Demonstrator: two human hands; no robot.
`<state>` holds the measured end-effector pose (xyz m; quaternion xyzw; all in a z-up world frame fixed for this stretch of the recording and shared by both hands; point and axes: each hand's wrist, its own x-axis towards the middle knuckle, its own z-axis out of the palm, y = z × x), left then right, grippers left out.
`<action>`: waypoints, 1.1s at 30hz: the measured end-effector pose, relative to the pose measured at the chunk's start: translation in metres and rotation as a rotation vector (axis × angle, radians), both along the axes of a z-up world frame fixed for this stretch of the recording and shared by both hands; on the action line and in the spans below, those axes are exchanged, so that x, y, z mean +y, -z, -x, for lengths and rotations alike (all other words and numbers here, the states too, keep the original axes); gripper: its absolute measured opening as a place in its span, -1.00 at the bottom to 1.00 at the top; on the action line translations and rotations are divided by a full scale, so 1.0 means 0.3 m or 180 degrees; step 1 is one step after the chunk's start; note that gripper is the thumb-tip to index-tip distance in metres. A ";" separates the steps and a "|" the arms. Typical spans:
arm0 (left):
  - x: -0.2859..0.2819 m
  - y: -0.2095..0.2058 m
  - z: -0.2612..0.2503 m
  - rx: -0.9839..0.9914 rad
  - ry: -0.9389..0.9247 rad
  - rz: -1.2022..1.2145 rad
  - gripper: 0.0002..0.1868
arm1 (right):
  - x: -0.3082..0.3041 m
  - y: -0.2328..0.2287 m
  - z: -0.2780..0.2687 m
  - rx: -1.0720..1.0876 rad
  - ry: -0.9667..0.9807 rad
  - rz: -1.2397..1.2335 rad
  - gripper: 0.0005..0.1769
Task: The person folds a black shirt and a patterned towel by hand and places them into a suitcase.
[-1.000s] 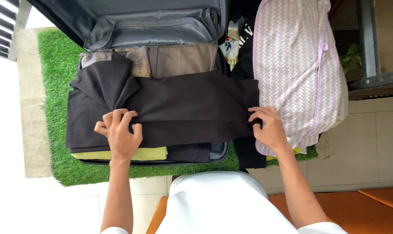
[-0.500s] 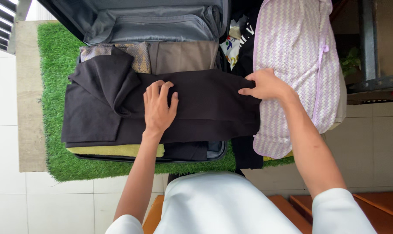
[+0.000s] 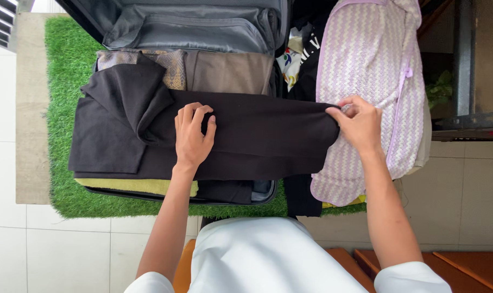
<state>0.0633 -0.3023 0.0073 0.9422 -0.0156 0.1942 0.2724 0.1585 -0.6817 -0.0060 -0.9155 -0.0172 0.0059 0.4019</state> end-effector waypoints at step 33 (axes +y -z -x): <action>0.718 0.157 0.370 0.0805 0.0725 0.7977 -0.40 | 1.438 -0.306 0.314 0.0647 -0.3415 -0.1326 -0.68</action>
